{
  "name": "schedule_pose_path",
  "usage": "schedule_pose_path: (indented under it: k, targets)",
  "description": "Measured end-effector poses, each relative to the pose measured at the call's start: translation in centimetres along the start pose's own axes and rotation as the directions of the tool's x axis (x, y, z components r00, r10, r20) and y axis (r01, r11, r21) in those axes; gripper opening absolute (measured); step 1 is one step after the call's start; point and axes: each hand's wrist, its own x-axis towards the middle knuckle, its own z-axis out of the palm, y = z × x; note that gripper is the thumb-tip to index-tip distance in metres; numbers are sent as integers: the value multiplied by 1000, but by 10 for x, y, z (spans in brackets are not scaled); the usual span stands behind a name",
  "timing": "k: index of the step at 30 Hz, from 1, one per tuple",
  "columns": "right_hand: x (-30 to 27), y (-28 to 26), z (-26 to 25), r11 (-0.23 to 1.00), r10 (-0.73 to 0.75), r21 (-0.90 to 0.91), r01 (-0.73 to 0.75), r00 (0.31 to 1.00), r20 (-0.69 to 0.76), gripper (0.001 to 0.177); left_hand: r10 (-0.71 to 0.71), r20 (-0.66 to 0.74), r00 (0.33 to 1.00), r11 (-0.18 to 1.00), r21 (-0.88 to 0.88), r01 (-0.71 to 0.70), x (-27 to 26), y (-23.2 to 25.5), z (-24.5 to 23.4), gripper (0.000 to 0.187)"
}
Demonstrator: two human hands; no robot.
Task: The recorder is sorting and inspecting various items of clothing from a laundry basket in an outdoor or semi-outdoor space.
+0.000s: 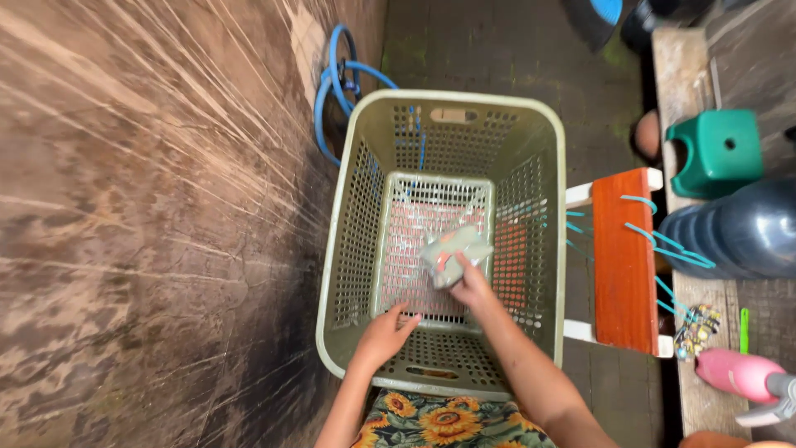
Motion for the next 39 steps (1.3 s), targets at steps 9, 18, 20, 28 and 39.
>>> schedule_pose_path:
  k: [9, 18, 20, 28, 39]
  targets:
    - [129, -76, -47, 977, -79, 187, 98, 991, -108, 43, 161, -505, 848, 853, 503, 138, -63, -6, -21, 21]
    - [224, -110, -31, 893, -241, 352, 279, 959, -149, 37, 110, -539, 835, 924, 365, 113, -59, 2, -21, 13]
    - [248, -103, -57, 883, -218, 377, 280, 956, -198, 35, 119, -550, 827, 922, 371, 114, -57, -2, -19, 12]
    - [193, -113, -24, 976, -207, -155, 154, 877, -434, 44, 168, -600, 782, 932, 356, 73, -55, 3, -22, 10]
    - [55, -109, -59, 484, -486, -842, 239, 873, -32, 23, 221, -585, 780, 930, 368, 12, -63, 5, -21, 12]
